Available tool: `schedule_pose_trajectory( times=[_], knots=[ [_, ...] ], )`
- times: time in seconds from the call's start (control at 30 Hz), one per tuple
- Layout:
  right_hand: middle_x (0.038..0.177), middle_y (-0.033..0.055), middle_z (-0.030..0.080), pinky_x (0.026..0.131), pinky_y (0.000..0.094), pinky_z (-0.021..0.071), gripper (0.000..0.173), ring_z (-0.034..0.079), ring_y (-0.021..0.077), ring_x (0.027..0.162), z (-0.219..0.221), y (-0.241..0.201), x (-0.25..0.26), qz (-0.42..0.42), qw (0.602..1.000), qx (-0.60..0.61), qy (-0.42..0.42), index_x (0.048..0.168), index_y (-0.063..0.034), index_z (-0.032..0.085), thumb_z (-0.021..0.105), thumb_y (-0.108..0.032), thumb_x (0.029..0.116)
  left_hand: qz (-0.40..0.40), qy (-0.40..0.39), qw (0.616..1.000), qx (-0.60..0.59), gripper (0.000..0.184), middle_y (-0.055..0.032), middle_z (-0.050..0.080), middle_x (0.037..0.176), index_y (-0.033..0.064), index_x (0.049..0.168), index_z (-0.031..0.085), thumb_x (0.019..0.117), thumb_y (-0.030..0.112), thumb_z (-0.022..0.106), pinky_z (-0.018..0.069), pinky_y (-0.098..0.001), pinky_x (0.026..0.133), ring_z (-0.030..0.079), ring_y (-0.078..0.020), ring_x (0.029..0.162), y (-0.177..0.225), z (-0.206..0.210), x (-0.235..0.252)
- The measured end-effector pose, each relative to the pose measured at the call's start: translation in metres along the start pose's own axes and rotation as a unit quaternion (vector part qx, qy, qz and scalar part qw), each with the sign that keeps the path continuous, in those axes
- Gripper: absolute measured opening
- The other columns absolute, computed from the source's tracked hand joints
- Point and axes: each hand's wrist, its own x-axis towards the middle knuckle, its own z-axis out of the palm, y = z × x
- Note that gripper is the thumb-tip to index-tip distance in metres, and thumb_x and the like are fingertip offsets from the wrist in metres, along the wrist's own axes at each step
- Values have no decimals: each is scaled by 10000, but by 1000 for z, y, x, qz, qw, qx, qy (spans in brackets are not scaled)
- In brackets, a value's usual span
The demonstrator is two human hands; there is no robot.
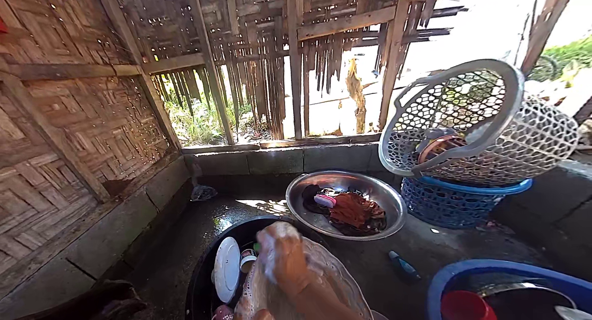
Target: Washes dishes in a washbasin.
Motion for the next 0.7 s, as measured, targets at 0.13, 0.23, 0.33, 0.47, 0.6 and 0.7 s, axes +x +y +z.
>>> schedule_pose_trajectory(
  times=[0.13, 0.23, 0.33, 0.47, 0.6, 0.7],
  knots=[
    [1021, 104, 771, 918, 532, 566, 295, 730, 297, 1029, 0, -17, -8, -61, 996, 57, 32, 1027, -102, 783, 574, -306, 985, 89, -33, 995, -2, 657, -226, 514, 1380, -142, 1492, 296, 879, -84, 523, 462, -226, 1022, 559, -91, 1204, -13, -8, 10],
    [1016, 177, 742, 854, 573, 557, 246, 713, 372, 996, -10, 24, 13, 120, 992, -28, 0, 1055, -38, 759, 594, -203, 977, 94, -16, 995, 22, 660, -276, 477, 1394, -167, 1499, 253, 904, -69, 522, 441, -206, 1033, 543, -92, 1217, -10, -7, 2],
    [1024, 208, 729, 842, 593, 533, 367, 705, 397, 993, -21, 31, 26, 236, 969, -37, -62, 1120, -32, 729, 500, -313, 1060, 65, -14, 998, 13, 637, -247, 532, 1308, -171, 1475, 292, 902, -39, 537, 473, -227, 993, 576, -98, 1144, -3, -10, -3],
    [881, 106, 758, 727, 497, 603, 296, 746, 285, 853, -6, -11, -4, -50, 998, 14, 23, 941, -85, 782, 590, -307, 967, 1, -78, 995, -65, 452, -35, 651, 1040, -31, 1322, 452, 880, -40, 547, 572, -266, 850, 664, -59, 928, -4, -16, 9],
    [954, 128, 762, 824, 567, 569, 226, 731, 345, 942, -4, -4, -6, -52, 998, 2, 37, 984, -74, 784, 634, -228, 916, 7, -32, 999, -17, 555, -125, 597, 1152, -102, 1407, 401, 876, -73, 563, 529, -235, 892, 621, -68, 1010, -9, -8, 2],
    [1005, 173, 746, 884, 591, 533, 262, 711, 382, 1012, -1, 27, 9, 92, 993, -75, 23, 1022, -44, 757, 575, -227, 978, 14, -14, 999, 31, 527, -173, 585, 1177, -131, 1387, 410, 899, -25, 578, 508, -237, 921, 604, -90, 1045, -11, -9, -2]
  ],
)
